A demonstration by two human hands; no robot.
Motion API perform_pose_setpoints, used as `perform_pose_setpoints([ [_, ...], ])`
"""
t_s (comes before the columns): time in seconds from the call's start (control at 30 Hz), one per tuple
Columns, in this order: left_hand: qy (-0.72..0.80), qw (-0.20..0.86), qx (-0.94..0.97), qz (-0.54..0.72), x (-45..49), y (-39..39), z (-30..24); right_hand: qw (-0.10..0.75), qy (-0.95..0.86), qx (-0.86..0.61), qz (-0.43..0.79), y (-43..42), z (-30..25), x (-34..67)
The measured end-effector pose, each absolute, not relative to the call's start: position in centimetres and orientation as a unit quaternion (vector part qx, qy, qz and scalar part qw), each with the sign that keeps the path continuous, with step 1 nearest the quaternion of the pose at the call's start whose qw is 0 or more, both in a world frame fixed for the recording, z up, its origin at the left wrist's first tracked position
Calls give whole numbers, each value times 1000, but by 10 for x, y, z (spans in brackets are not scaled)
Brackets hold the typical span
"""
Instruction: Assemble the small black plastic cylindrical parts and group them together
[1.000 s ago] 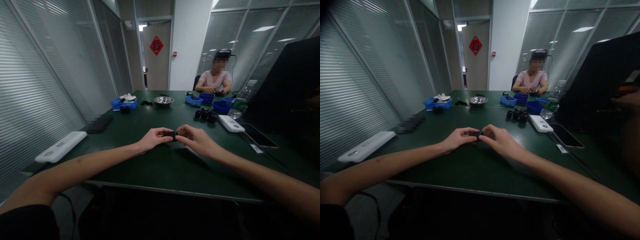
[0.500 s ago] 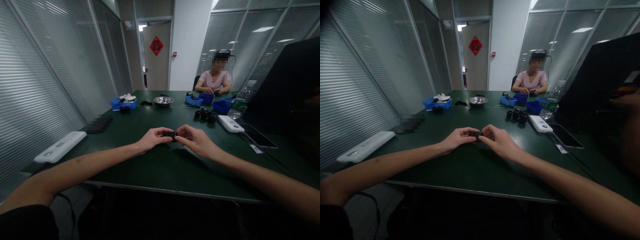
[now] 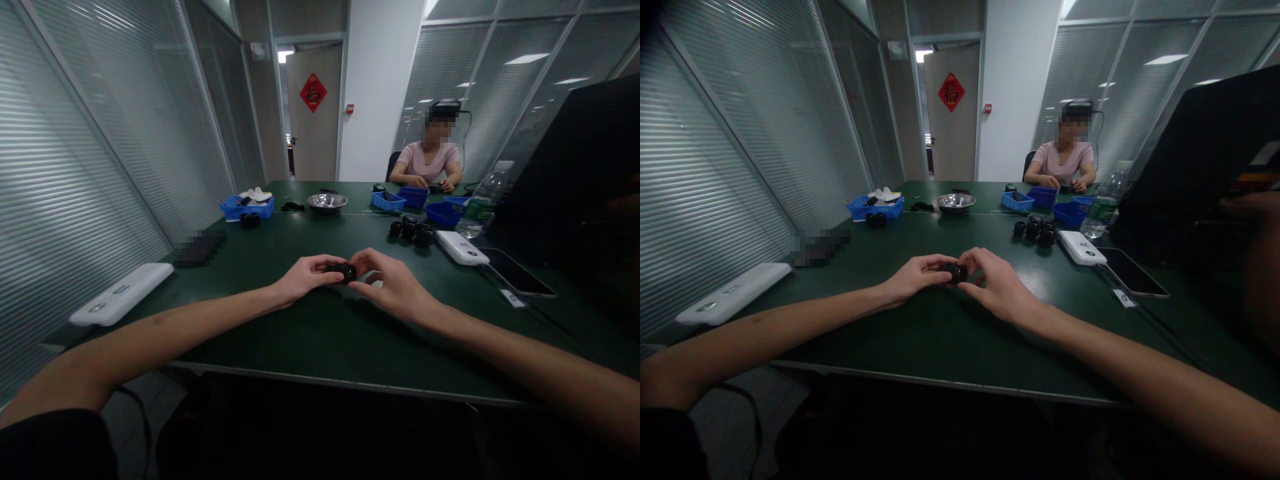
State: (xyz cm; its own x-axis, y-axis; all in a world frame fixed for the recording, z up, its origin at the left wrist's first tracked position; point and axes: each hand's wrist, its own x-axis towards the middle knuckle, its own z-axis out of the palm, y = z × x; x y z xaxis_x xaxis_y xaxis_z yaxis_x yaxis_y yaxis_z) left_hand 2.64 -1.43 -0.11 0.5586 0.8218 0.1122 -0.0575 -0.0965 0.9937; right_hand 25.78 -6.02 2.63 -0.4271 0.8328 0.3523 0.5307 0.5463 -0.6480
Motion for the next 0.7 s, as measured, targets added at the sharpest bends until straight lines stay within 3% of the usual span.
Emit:
perform_pose_setpoints([
  [0.27,289,601,651,363,26,-17,3,316,-788,-463,255,-59,27,261],
  [0.7,273,612,657,346,24,-14,1,352,-829,-375,219,-58,28,262],
])
